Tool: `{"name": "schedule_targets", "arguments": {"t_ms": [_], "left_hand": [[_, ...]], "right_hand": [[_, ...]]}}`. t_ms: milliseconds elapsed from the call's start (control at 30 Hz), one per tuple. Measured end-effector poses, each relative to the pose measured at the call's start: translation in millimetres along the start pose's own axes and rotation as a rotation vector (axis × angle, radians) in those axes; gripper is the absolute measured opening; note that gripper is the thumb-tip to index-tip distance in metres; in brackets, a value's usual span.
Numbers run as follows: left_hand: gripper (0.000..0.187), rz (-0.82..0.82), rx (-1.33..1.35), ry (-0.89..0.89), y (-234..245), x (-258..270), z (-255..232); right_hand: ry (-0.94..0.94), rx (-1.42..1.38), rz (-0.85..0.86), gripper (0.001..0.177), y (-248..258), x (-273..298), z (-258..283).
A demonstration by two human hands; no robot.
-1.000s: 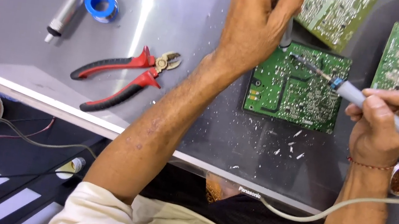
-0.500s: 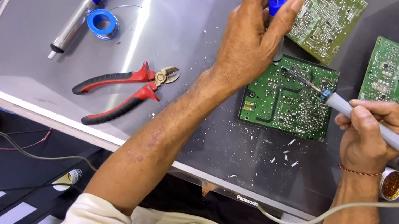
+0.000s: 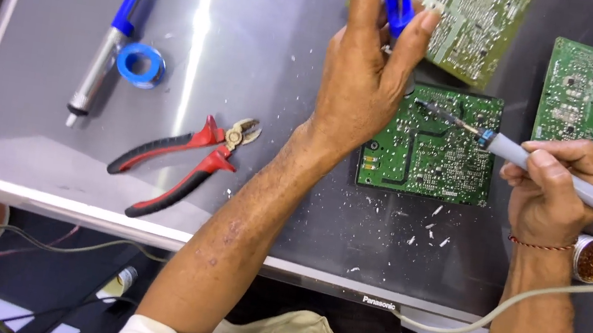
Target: The person uses a soldering iron and a desoldering pump to remove components from a green circuit board. They repeatedly heat solder joints and use the pump to extract the molten solder, occasionally adjusting the board's position on the workbench.
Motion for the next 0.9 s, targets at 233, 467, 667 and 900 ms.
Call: {"name": "schedule_targets", "arguments": {"t_ms": [233,467,667,900], "left_hand": [[0.035,0.0,0.004,0.076,4,0,2],[0.033,0.055,-0.032,-0.051,-15,6,-3],[0.038,0.025,-0.081,0.015,-6,6,-3],[0.037,0.008,-0.004,0.048,-2,2,0]], "right_hand": [[0.01,-0.066,0.021,0.013,-3,-1,3],[0.045,-0.038,0.016,0.012,4,-4,6],[0.071,-0.068,0.017,0.015,3,-1,14],[-0.029,-0.155,0.003,0.008,10,-9,15]]}}
Point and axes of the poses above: each hand's wrist, its own x-axis away from the middle knuckle, its own y-axis out of the back of the hand, z = x × y, the point moved 10 cm from there along -x, towards the middle knuckle, and after that the axes turned 1 degree about y, right-handed, at the moved point
